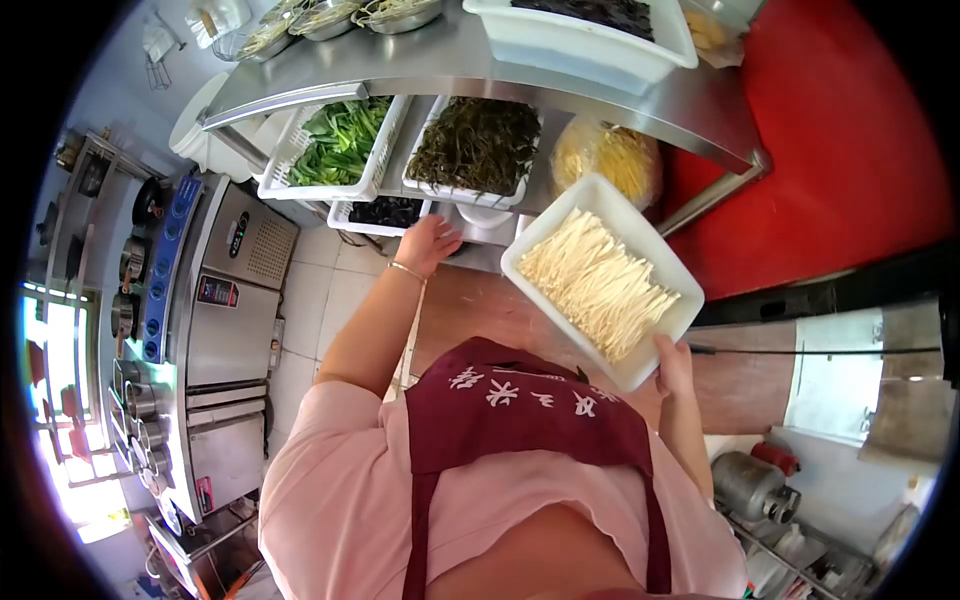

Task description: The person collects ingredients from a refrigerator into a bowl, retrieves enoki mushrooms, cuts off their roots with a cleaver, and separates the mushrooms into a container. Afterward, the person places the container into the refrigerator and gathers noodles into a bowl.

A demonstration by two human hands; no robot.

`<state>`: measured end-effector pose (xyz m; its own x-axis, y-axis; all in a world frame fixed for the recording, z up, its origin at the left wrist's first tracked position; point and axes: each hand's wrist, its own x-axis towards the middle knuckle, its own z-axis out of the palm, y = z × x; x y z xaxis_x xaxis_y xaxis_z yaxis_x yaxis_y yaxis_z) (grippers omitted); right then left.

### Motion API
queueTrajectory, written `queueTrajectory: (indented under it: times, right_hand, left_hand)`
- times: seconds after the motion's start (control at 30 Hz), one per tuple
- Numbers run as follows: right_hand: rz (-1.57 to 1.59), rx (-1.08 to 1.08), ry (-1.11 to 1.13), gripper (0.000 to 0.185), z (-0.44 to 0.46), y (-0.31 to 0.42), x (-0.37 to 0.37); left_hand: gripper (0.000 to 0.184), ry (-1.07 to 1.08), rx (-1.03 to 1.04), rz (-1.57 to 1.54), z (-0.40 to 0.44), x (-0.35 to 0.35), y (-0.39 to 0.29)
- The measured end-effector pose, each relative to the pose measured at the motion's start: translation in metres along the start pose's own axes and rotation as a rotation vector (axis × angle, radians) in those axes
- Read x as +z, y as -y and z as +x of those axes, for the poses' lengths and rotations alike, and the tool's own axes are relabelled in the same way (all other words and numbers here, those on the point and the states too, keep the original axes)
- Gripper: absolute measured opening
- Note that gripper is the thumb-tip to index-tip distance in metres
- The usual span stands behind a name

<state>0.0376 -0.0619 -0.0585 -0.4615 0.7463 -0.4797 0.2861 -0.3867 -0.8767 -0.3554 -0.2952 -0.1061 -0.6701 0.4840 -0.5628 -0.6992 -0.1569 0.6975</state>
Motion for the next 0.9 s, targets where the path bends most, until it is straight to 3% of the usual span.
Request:
queueTrajectory:
  times: [0.17,0.37,0.43,0.47,0.57,0.6,0.73,0.9]
  right_hand:
    - [0.055,-0.024,0.102,0.032,-0.005,0.044,0.023]
    - [-0.034,-0.05,0.136,0.033,-0.017,0.081,0.107]
    - [0.0,-0.116,0.069,0.033,-0.004,0.084,0.16]
    - [-0.083,-0.044,0.213,0.031,-0.007,0.1,0.177]
    - [-0.121,-0.067,0.343,0.028,0.006,0.103,0.237]
    - [-0.123,-0.068,0.302,0.028,0.005,0.104,0.254]
    - [-0.124,-0.015,0.373,0.027,0.015,0.105,0.265]
    - [-0.022,0.026,0.311,0.027,0.007,0.093,0.247]
  left_hand:
    - [0.035,-0.042,-0.02,-0.035,-0.01,-0.023,-0.019]
    - [0.03,0.224,0.056,0.169,-0.032,-0.045,-0.065]
    - [0.029,0.204,0.091,0.147,-0.027,-0.064,-0.078]
    - [0.029,0.177,0.165,0.176,-0.028,-0.077,-0.084]
    - [0.03,0.183,0.319,0.194,-0.043,-0.113,-0.103]
    - [0.031,0.073,0.262,0.139,-0.043,-0.126,-0.109]
    - [0.021,-0.041,0.227,0.154,-0.05,-0.159,-0.126]
    - [0.02,0.079,0.145,0.273,-0.034,-0.161,-0.124]
